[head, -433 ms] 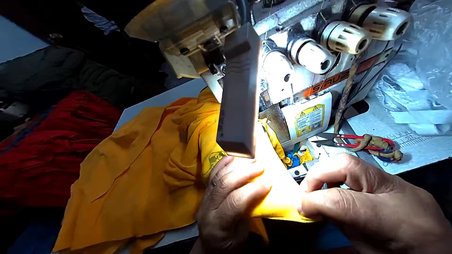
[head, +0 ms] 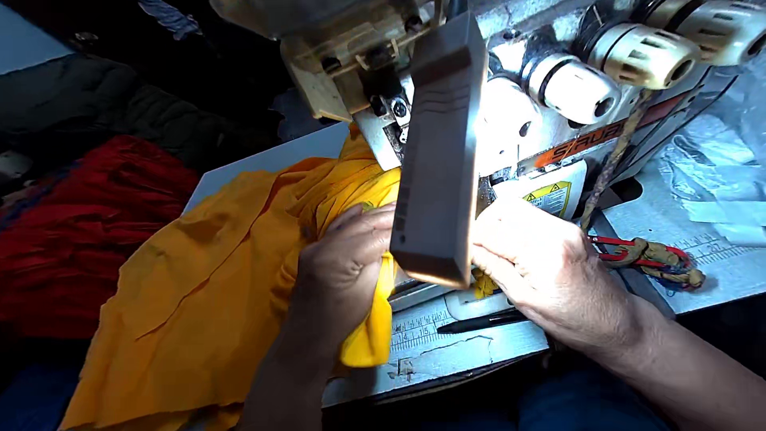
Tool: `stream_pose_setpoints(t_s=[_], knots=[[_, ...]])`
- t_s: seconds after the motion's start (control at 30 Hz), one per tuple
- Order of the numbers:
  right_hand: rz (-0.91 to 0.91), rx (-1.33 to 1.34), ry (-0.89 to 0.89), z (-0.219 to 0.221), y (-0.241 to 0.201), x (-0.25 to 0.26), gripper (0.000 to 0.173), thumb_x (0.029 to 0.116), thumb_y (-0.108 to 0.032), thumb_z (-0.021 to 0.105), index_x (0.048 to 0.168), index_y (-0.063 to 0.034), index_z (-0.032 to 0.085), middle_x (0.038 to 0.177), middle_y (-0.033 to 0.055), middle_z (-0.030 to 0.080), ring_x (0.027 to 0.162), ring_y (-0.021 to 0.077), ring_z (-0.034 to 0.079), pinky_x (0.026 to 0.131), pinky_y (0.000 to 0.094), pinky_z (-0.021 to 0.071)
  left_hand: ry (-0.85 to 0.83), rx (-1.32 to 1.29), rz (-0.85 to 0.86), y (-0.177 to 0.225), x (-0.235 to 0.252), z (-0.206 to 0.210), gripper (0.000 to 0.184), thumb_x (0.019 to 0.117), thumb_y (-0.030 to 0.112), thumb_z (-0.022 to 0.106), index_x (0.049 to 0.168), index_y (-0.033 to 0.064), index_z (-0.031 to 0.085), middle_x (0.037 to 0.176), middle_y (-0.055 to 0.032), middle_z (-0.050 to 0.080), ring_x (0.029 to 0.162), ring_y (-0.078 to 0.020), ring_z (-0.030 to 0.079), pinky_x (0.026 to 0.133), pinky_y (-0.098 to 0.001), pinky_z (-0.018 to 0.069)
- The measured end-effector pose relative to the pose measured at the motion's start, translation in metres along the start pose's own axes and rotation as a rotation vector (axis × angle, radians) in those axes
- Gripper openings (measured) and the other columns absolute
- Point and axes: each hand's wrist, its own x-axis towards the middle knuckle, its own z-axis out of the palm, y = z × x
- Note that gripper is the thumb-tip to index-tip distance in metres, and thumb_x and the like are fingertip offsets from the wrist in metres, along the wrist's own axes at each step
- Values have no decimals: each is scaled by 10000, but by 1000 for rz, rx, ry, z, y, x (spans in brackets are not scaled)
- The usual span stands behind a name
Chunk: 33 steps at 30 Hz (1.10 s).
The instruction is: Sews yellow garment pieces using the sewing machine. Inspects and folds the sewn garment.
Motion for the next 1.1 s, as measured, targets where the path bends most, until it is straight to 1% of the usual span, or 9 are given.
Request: stream_pose_setpoints(t_s=[0.1, 0.23, 0.43, 0.57, 0.7, 0.83, 0.9, 1.0, 1.1], knots=[[9, -5, -21, -1, 2, 2, 205, 985, -234, 608, 921, -111, 761, 784, -10, 609, 736, 53, 586, 604, 152, 442, -74, 143, 40, -61, -11, -12, 258, 935, -42, 523, 979, -21, 776, 1152, -131, 746, 1214, -214, 659, 1088, -344, 471], [39, -24, -41, -5, -2, -2, 228, 984, -256, 605, 1004, -119, 786, 758, -21, 588, 671, 52, 553, 545, 165, 410, -70, 221, -59, -73, -8, -15, 295, 982, -39, 496, 1078, -1, 772, 1236, -157, 714, 1286, -266, 615, 1123, -377, 440], [58, 30, -57, -13, -9, -11, 252, 993, -280, 588, 1032, -129, 786, 776, -39, 644, 699, 22, 611, 587, 155, 471, -4, 612, -212, -5, -37, -16, 395, 939, -100, 473, 1175, 37, 759, 1226, -232, 704, 1099, -424, 698, 867, -580, 550], [5, 189, -84, -12, -19, -18, 273, 999, -292, 584, 1039, -108, 782, 775, -48, 668, 694, 3, 610, 591, 151, 472, -48, 697, -205, 39, -69, -24, 359, 875, -65, 469, 1071, -14, 765, 992, -263, 706, 848, -403, 705, 657, -498, 550], [-4, 307, -194, -7, -25, -22, 363, 1026, -347, 556, 1215, -94, 733, 853, -33, 686, 748, 11, 629, 643, 163, 511, -228, 347, -347, 82, -71, -13, 268, 874, -71, 535, 1034, -77, 749, 912, -208, 711, 844, -278, 699, 763, -369, 567], [56, 147, -119, -6, -12, -26, 288, 993, -291, 574, 830, -122, 740, 688, -54, 613, 627, 8, 592, 529, 162, 460, -195, 137, -313, 78, -72, 24, 265, 867, -73, 555, 1042, -62, 755, 1003, -193, 727, 883, -190, 709, 802, -251, 563], [125, 67, -55, -11, -2, -24, 259, 971, -250, 597, 779, -122, 715, 641, -55, 580, 569, -6, 547, 487, 150, 414, -150, 128, -236, 66, -75, 43, 311, 917, 9, 547, 1161, -19, 738, 1130, -174, 714, 964, -159, 706, 821, -225, 561], [220, 71, -22, -15, 8, -22, 163, 959, -202, 628, 872, -117, 736, 715, -58, 646, 651, -43, 581, 576, 110, 439, -87, 130, -146, 54, -74, 52, 352, 1009, 248, 566, 1268, 62, 714, 1298, -146, 671, 1097, -124, 679, 871, -215, 551], [292, 242, -32, -18, 1, -24, 265, 939, -121, 649, 1197, -80, 688, 818, -70, 691, 703, -60, 612, 644, 85, 502, -13, 93, -75, 46, -71, 42, 317, 1022, 256, 593, 1245, 62, 708, 1294, -131, 656, 1035, -58, 666, 850, -160, 548]])
